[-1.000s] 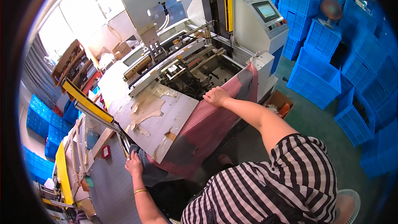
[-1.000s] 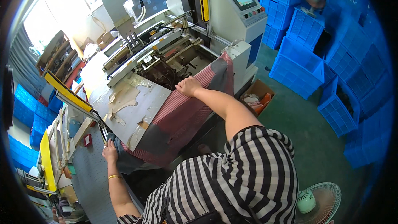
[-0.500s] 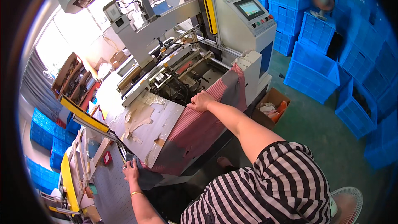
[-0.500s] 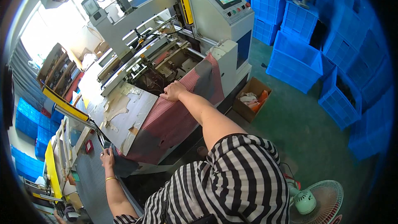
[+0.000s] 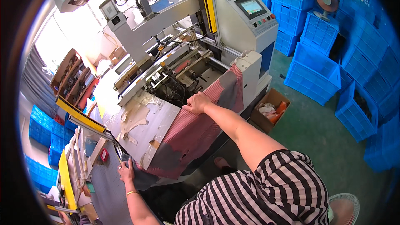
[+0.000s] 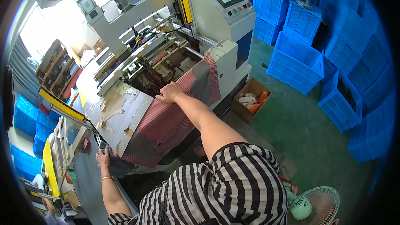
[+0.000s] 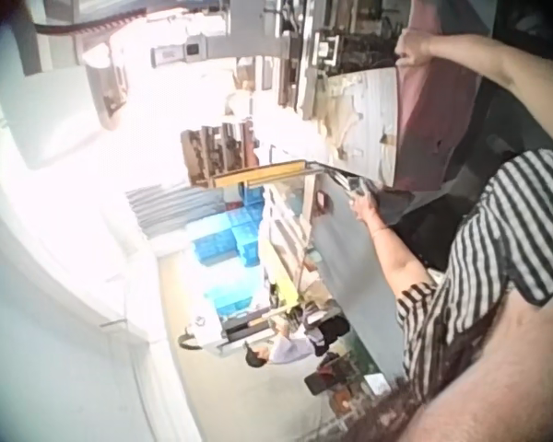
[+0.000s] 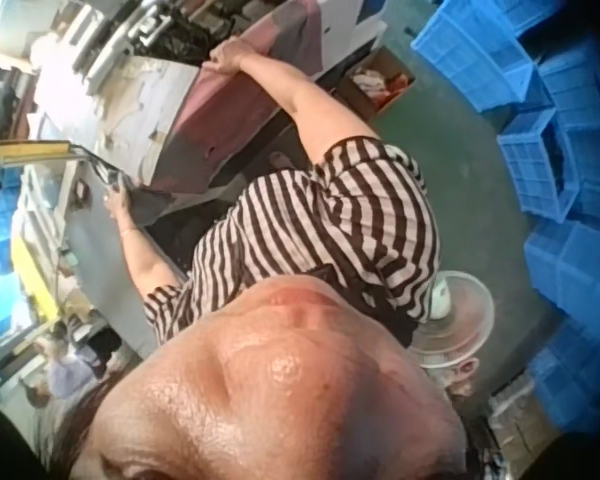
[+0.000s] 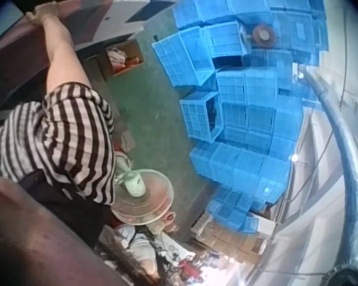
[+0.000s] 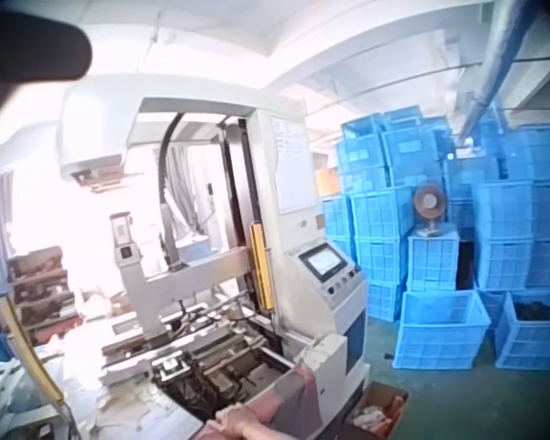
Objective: The person is repeatedly picking up red paper box components and feeding them into an automated packaging machine.
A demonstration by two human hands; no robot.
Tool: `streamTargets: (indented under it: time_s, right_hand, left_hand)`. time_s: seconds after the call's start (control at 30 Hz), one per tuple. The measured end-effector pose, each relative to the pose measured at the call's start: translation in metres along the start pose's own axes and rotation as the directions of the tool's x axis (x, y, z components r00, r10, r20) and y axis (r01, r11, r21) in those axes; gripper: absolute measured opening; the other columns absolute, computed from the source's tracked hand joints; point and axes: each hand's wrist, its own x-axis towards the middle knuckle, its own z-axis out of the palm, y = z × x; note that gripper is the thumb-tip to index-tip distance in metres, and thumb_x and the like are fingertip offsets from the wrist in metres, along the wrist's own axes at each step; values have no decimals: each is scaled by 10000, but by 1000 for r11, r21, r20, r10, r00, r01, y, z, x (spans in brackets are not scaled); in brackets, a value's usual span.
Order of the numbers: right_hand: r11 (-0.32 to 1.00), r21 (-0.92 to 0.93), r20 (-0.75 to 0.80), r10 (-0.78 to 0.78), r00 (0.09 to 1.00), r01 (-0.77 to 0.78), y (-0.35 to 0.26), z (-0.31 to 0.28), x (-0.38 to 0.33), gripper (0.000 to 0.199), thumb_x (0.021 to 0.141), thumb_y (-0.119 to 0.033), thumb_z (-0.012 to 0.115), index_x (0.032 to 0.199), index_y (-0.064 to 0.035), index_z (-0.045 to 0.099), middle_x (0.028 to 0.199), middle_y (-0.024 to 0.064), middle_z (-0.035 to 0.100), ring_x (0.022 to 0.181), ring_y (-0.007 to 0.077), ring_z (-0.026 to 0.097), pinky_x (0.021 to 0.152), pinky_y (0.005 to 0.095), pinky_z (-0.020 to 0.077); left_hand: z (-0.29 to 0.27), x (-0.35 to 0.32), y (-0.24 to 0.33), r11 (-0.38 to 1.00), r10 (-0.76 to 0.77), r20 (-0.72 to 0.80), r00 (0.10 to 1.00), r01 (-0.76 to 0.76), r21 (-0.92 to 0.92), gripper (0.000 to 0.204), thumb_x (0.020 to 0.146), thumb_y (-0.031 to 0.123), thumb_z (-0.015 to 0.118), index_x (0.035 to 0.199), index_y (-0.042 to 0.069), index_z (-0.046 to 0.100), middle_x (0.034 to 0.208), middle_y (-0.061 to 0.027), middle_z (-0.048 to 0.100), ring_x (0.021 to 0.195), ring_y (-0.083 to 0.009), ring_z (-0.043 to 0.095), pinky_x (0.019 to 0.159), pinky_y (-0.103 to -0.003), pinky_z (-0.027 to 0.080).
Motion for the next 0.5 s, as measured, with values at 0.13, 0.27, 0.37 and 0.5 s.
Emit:
streamTargets:
  time_s: [0.13, 0.27, 0.37, 0.5]
  right_hand:
    - [998, 8, -121, -57, 991, 58, 6, 11, 1, 502, 896, -536, 493, 803, -103, 729, 847, 117, 713, 868, 294, 668, 854, 410, 460]
    - [997, -62, -17, -39, 999, 38, -16, 14, 19, 544, 905, -560, 435, 907, -100, 726, 991, 134, 708, 1021, 299, 644, 929, 436, 438]
    - [992, -118, -50, -39, 998, 33, 10, 20, 13, 555, 907, -573, 428, 865, -98, 712, 952, 142, 706, 938, 318, 664, 834, 449, 492]
    - [995, -95, -143, -55, 988, 42, 11, 16, 9, 509, 886, -543, 504, 783, -88, 708, 805, 157, 693, 824, 350, 667, 778, 459, 499]
  left_hand:
    - [8, 0, -2, 1000, 15, -27, 1000, -15, -1, 515, 932, 612, 411, 1168, 191, 590, 1345, -142, 485, 1317, -342, 385, 963, -721, 300]
    - [36, 34, -72, 884, 335, -89, 938, -280, 374, 295, 974, 353, 425, 1202, 227, 563, 1317, -50, 504, 1230, -322, 451, 887, -674, 426]
    - [40, 23, -23, 933, 140, 16, 990, -138, 334, 387, 1000, 318, 305, 1331, 272, 500, 1394, 69, 463, 1287, -292, 425, 884, -647, 456]
    - [33, 12, -9, 982, 135, -136, 981, -115, 149, 360, 997, 395, 327, 1167, 200, 577, 1265, -84, 574, 1258, -297, 479, 889, -701, 410]
